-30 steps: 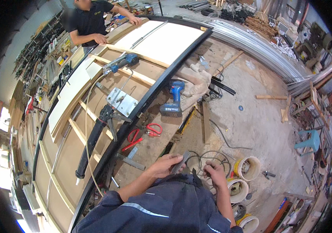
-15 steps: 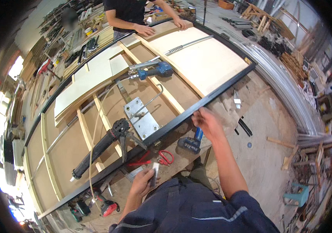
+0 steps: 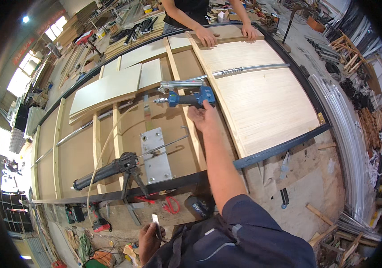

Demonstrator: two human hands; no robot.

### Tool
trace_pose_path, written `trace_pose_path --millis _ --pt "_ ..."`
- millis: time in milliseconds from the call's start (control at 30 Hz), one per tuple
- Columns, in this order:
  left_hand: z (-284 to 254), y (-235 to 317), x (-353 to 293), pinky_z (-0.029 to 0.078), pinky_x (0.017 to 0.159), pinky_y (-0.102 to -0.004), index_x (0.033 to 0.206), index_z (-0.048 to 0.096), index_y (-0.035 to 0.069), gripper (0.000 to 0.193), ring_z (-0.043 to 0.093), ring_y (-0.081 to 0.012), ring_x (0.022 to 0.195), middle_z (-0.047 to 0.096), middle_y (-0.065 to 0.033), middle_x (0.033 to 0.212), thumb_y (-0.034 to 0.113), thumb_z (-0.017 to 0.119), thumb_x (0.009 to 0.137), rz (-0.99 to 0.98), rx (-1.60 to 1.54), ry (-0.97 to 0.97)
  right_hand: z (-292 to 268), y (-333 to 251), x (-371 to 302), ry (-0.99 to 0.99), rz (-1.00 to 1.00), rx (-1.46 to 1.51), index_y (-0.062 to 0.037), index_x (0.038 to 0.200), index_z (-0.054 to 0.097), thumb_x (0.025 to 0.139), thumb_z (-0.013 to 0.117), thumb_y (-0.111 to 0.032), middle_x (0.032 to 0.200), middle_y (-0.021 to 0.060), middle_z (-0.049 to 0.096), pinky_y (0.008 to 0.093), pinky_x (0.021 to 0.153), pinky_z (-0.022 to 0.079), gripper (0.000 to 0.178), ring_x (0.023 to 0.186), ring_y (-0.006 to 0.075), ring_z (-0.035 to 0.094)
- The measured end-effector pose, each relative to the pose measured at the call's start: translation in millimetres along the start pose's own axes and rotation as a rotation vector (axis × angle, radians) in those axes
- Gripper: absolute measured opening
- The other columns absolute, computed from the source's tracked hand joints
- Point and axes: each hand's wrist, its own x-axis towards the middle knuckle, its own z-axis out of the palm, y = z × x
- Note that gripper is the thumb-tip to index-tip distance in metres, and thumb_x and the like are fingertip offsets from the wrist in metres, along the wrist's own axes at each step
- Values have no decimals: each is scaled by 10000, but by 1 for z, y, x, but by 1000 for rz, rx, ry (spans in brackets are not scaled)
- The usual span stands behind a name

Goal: The person assembles a large wooden frame by marking positions with a red marker, drilling holes with a cordless drill, applying sealant with a caulking gun, and fastening components with a nail gun. The person moves around the workshop to retrieve tools and materials while working on the frame.

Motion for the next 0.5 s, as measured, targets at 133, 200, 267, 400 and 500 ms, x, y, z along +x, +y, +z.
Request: trace_pose_path --millis 133,200,267,400,500 --pt "24 -6 -12 511 683 -358 1008 582 -17 206 626 -233 712 645 -125 810 183 627 990 12 -80 68 16 14 -10 24 -40 19 93 1046 437 975 644 -369 931 244 615 460 714 586 512 843 354 668" --pt "29 -8 -12 528 664 -349 1013 584 -20 210 644 -230 704 656 -129 812 186 620 994 21 -82 58 20 12 -8 -4 -74 11 79 1061 457 971 651 -364 892 222 620 390 629 550 492 803 302 669" --pt "28 -13 -7 560 627 -336 1021 586 -26 216 676 -222 693 678 -141 823 186 616 994 39 -95 25 23 10 -2 23 -26 31 49 1063 487 973 650 -353 887 206 633 372 599 557 443 747 292 670" --pt "38 -12 -12 539 640 -310 1054 596 -39 261 666 -198 706 685 -131 837 217 594 1003 14 37 67 33 18 9 -58 -44 52 -13 1082 524 969 658 -318 857 161 657 330 514 561 351 643 276 668" --pt "48 -2 -19 519 647 -292 1088 600 -47 307 653 -179 716 692 -122 857 248 580 1008 7 122 25 36 19 7 -56 -30 45 -13 1159 532 962 666 -325 893 163 688 321 530 610 393 675 280 705"
